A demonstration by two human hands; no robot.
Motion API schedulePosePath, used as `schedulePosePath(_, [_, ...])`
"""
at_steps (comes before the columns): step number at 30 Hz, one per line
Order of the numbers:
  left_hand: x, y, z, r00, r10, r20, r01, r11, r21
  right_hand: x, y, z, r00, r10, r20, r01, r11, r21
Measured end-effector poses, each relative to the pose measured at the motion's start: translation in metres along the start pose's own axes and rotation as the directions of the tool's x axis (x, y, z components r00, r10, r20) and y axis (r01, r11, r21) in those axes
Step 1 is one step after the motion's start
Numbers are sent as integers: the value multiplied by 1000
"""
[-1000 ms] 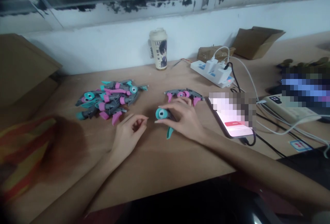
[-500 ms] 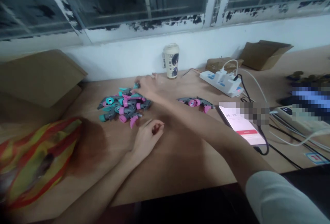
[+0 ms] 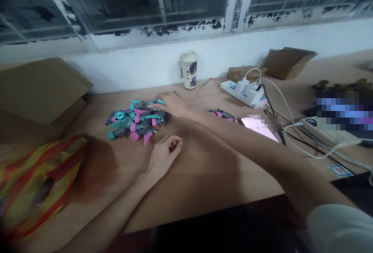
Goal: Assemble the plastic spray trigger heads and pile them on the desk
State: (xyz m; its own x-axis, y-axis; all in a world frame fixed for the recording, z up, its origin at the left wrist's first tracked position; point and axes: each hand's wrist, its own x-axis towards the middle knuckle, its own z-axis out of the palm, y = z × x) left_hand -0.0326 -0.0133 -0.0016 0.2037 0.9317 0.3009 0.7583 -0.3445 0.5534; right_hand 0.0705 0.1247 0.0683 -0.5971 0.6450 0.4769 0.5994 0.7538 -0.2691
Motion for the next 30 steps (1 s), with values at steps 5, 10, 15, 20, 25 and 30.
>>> schedulePosePath(5, [3,-1,0,1000,9,9,-10,999,31,-55,62,-79,979,125,163,-99,983,-156])
schedulePosePath(10, [4,0,1,1000,29,4,-30,998,51,-105,140,-143,922,302,242,-216,920,-326])
schedulePosePath(15, [4,7,2,999,40,14,-41,997,62,-144,163,-142,923,264,281,-205,953,-221])
schedulePosePath(20, [19,10,12,998,56,9,-57,996,71,-151,137,-95,953,139,268,-98,982,-160])
schedulePosePath(25, [55,17,36,999,-27,-39,30,997,77,-148,127,-49,963,160,219,-127,979,-159])
schedulePosePath(30, [85,30,58,998,-42,-42,49,983,179,-151,129,-29,959,213,184,-179,966,-188])
